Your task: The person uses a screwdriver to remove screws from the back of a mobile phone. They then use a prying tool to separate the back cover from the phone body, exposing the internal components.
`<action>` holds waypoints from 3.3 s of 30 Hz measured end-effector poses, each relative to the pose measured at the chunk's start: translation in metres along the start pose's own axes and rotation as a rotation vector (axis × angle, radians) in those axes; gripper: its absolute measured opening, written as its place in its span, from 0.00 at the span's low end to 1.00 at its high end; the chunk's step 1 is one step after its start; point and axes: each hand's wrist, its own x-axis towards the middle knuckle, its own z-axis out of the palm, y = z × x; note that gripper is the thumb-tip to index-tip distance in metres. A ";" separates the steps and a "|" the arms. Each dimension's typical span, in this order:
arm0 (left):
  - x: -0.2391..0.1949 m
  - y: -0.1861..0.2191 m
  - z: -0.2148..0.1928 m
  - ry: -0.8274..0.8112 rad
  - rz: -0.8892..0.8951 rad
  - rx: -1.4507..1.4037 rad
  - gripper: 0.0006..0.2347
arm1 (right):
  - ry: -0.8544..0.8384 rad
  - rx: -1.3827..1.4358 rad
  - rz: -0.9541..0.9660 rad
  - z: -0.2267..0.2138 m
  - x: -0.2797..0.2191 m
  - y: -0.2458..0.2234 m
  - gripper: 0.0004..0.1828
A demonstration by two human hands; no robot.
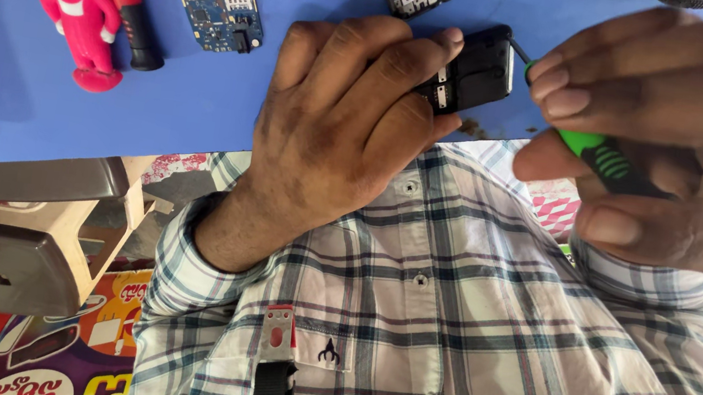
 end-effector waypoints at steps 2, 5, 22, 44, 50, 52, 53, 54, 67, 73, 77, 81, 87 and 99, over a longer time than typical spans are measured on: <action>0.000 0.000 0.000 0.000 -0.004 -0.001 0.12 | -0.013 0.032 0.037 0.001 -0.004 -0.003 0.21; 0.000 -0.001 0.000 0.007 0.002 0.001 0.11 | -0.092 0.083 0.061 -0.002 -0.002 -0.007 0.18; 0.004 0.002 0.001 -0.007 0.019 0.049 0.14 | -0.080 0.080 0.089 -0.009 -0.009 0.001 0.20; 0.008 0.009 -0.001 -0.049 -0.032 0.085 0.19 | 0.091 0.035 0.114 -0.006 0.003 -0.008 0.14; 0.003 0.008 0.002 -0.043 -0.036 0.078 0.17 | 0.153 -0.012 0.247 -0.005 0.016 -0.022 0.14; 0.001 0.008 0.003 -0.049 -0.041 0.069 0.17 | 0.191 -0.084 0.225 -0.002 0.018 -0.023 0.13; 0.001 0.008 0.003 -0.048 -0.040 0.068 0.18 | 0.210 -0.119 0.213 -0.001 0.017 -0.022 0.13; 0.001 0.008 0.003 -0.048 -0.040 0.066 0.18 | 0.229 -0.122 0.198 0.000 0.017 -0.021 0.13; 0.003 0.008 0.004 -0.035 -0.039 0.073 0.18 | 0.268 0.023 0.225 0.008 0.004 -0.021 0.16; 0.004 0.008 0.006 -0.018 -0.030 0.084 0.19 | 0.296 0.047 0.242 0.007 0.001 -0.023 0.23; 0.004 0.007 0.005 -0.026 -0.030 0.081 0.18 | 0.289 0.114 0.300 0.011 -0.006 -0.025 0.20; 0.004 0.008 0.004 -0.043 -0.035 0.076 0.17 | 0.369 0.118 0.274 0.016 -0.018 -0.018 0.17; 0.005 0.007 0.002 -0.048 -0.035 0.061 0.17 | 0.381 0.194 0.206 0.021 -0.017 -0.016 0.15; 0.001 0.006 0.006 -0.033 -0.039 0.072 0.16 | 0.270 0.105 0.199 0.012 -0.012 -0.017 0.16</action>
